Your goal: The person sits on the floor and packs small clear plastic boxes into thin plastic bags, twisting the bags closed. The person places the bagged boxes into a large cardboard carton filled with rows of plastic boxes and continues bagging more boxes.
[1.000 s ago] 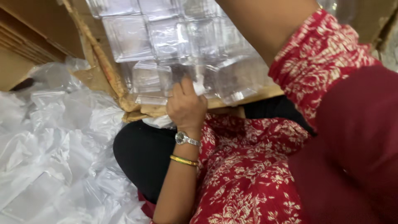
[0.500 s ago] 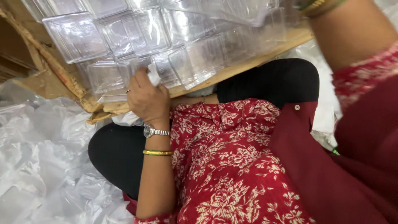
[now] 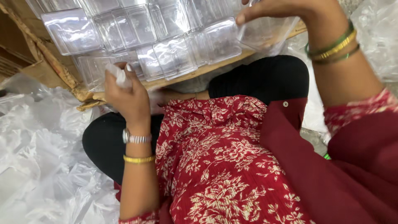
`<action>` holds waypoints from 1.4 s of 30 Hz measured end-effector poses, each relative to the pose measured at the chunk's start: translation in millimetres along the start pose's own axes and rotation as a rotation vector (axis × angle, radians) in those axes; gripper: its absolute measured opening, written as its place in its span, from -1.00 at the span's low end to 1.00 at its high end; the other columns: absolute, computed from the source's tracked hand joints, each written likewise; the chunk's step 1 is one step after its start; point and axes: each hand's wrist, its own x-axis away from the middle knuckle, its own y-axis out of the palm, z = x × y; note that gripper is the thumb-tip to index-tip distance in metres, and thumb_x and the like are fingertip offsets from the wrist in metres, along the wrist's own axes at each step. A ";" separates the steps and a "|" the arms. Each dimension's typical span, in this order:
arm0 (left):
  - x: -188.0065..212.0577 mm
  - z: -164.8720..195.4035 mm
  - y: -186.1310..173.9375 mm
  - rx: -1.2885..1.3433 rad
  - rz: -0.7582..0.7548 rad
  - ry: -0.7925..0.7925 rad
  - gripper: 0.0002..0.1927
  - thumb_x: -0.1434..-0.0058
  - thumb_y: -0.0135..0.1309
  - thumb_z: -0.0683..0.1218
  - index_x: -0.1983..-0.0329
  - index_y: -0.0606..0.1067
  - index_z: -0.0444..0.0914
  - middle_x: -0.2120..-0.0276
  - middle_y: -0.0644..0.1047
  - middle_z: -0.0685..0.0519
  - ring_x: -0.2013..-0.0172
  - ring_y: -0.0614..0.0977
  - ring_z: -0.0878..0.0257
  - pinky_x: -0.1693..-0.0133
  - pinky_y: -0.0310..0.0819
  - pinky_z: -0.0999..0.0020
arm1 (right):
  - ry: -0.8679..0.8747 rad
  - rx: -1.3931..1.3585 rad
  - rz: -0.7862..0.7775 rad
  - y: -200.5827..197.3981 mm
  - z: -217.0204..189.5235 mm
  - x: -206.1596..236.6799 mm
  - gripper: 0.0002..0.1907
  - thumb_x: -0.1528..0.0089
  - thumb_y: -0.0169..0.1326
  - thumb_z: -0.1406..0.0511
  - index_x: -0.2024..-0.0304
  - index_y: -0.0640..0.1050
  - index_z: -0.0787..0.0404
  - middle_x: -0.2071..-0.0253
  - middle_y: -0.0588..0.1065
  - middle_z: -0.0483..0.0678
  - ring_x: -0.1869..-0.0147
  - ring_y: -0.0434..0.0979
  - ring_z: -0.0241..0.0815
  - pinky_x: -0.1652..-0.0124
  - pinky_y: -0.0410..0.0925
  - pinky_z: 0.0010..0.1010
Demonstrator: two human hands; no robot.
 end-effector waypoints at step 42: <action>76.2 95.1 36.5 1.315 -0.330 -0.743 -0.34 -0.35 0.17 0.07 -0.36 0.32 -0.41 -0.01 0.51 -0.15 0.03 0.59 0.18 -0.02 0.55 0.28 | 0.084 -0.855 -0.004 118.6 -123.9 119.0 0.06 -0.10 0.38 0.35 -0.54 0.10 -0.04 -0.26 0.32 0.11 -0.20 0.54 -0.09 -0.10 0.57 -0.28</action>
